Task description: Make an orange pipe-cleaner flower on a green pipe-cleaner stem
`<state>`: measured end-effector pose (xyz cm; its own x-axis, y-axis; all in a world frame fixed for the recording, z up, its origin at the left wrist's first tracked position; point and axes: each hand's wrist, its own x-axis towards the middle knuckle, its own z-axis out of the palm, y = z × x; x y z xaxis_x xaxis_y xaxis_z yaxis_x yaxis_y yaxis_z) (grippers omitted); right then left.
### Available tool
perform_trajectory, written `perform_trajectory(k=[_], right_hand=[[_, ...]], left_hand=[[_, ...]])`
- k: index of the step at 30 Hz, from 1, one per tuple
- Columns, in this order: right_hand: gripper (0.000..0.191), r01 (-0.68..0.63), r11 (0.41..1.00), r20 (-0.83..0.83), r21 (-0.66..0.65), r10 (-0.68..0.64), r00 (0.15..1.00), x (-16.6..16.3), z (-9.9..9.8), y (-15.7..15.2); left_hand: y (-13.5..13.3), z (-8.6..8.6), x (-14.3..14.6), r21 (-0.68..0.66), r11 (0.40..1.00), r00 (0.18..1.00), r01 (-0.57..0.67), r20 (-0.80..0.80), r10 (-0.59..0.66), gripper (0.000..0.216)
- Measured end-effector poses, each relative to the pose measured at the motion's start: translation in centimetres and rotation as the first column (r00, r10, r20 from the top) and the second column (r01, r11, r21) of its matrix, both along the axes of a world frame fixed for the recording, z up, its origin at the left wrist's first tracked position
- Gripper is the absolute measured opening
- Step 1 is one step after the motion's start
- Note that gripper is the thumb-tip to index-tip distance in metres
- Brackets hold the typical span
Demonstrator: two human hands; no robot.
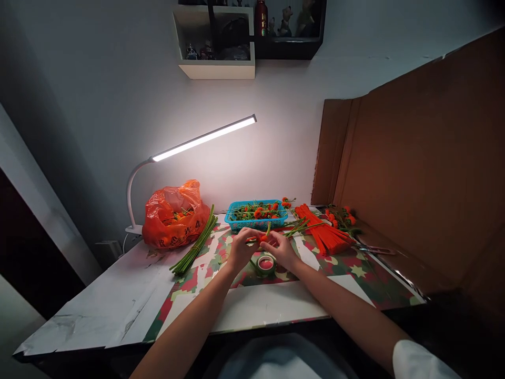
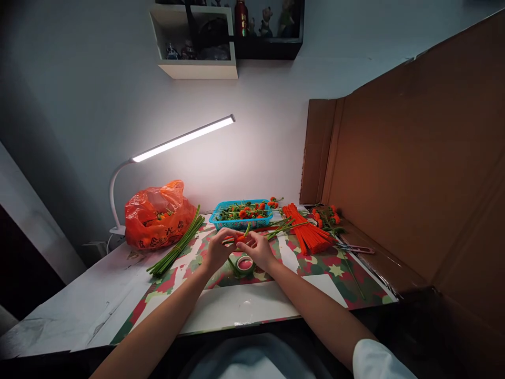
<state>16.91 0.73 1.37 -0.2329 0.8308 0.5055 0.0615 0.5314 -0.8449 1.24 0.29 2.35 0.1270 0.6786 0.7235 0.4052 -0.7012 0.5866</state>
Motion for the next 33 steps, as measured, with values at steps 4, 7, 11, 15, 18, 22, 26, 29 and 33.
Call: perform_trajectory(k=[4,7,11,15,18,22,26,29,33], right_hand=[[0.028,-0.15,0.98,-0.223,-0.133,0.118,0.968,-0.5,-0.2,0.3],[0.034,-0.183,0.954,-0.37,-0.236,0.086,0.925,-0.3,0.0,0.6],[0.037,-0.132,0.962,-0.424,-0.24,0.019,0.906,0.1,0.3,1.0],[0.037,-0.099,0.969,-0.413,-0.225,-0.003,0.911,0.3,0.3,1.2],[0.037,-0.082,0.967,-0.408,-0.242,-0.025,0.913,0.3,0.3,1.2],[0.039,-0.164,0.934,-0.442,-0.316,0.008,0.897,0.4,0.1,1.2],[0.035,-0.327,0.855,-0.555,-0.403,0.055,0.83,0.5,0.0,1.3],[0.027,-0.402,0.822,-0.614,-0.403,0.083,0.785,0.5,0.0,1.3],[0.023,-0.461,0.793,-0.646,-0.399,0.114,0.755,0.6,0.1,1.2]], left_hand=[[-0.5,0.5,0.3,0.185,0.966,0.965,-0.182,-0.153,0.212,0.015],[-0.4,0.3,0.4,0.186,0.916,0.929,-0.357,-0.029,0.368,0.032],[0.1,-0.3,0.0,-0.068,0.929,0.909,-0.364,0.194,0.37,0.051],[0.2,-0.3,-0.1,-0.209,0.964,0.95,-0.161,0.231,0.209,0.042],[-0.1,-0.1,0.5,-0.321,0.941,0.964,0.104,0.265,-0.016,0.04],[-0.1,-0.2,1.1,-0.447,0.81,0.883,0.38,0.437,-0.173,0.041],[0.6,-0.5,0.9,-0.458,0.766,0.784,0.451,0.613,-0.095,0.039],[1.0,-0.7,0.7,-0.466,0.67,0.677,0.577,0.732,-0.073,0.039],[0.9,-0.7,0.8,-0.448,0.593,0.596,0.669,0.8,-0.068,0.037]])
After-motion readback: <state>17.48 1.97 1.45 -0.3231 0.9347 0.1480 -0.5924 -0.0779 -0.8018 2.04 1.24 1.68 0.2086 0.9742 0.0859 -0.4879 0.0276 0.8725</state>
